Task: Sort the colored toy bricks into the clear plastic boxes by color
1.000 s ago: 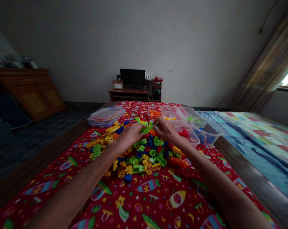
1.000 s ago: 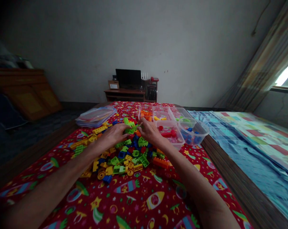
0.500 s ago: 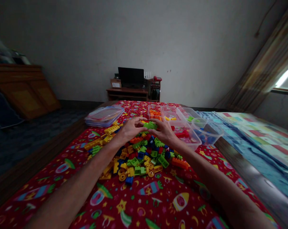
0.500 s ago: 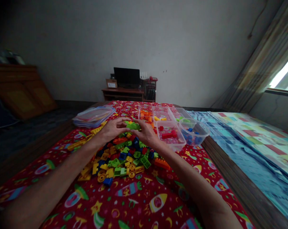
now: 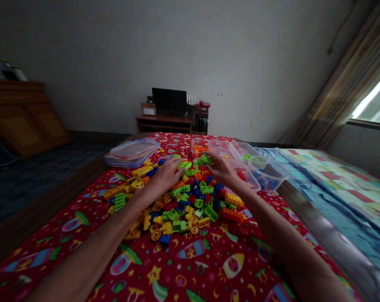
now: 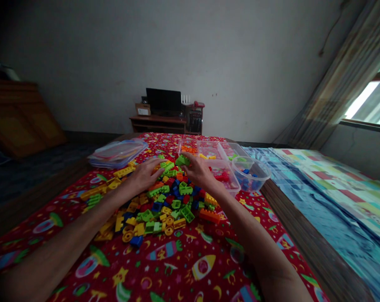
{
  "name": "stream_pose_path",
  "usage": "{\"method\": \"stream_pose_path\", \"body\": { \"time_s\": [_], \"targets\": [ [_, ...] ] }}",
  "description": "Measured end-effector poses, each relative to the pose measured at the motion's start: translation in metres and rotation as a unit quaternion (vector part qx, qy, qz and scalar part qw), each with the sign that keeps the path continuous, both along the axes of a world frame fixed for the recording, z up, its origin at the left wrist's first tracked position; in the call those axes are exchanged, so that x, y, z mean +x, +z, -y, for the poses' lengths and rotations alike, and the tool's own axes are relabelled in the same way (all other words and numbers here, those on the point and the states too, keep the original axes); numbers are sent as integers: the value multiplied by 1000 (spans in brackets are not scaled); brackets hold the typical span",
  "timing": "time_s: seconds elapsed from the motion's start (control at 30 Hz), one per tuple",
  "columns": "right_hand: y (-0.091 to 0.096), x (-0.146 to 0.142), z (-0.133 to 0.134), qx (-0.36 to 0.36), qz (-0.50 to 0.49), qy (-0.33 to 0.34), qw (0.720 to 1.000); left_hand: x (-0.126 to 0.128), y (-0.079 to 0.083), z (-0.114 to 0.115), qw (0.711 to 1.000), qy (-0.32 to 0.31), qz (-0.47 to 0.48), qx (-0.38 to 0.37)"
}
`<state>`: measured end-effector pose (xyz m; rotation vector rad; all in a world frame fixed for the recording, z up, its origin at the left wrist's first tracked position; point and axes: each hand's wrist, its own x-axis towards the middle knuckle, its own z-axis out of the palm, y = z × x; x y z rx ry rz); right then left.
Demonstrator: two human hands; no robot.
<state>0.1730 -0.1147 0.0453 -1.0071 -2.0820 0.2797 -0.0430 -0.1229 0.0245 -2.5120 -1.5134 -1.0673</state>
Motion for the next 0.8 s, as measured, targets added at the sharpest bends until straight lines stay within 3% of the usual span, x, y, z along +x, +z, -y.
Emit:
{"method": "stream_pose_path", "body": {
  "time_s": [0.13,0.27,0.4,0.53,0.67,0.8],
  "targets": [
    [15,28,-21,46,3,-69,997,0,-5,-2,998,4,-47,-51],
    [32,69,-59,62,54,-176,981,-1,-5,-4,996,9,-50,-73],
    [42,114,-99,33,144,-289,946,-2,-6,-8,997,12,-54,-60],
    [41,143,-120,-1,190,-327,926,-2,-10,-14,997,31,-56,-42],
    [40,137,-127,-7,207,-307,929,-3,-12,-16,998,32,-51,-15],
    [41,100,-119,11,223,-246,943,-8,-6,-16,999,43,-26,-14]
  ]
}}
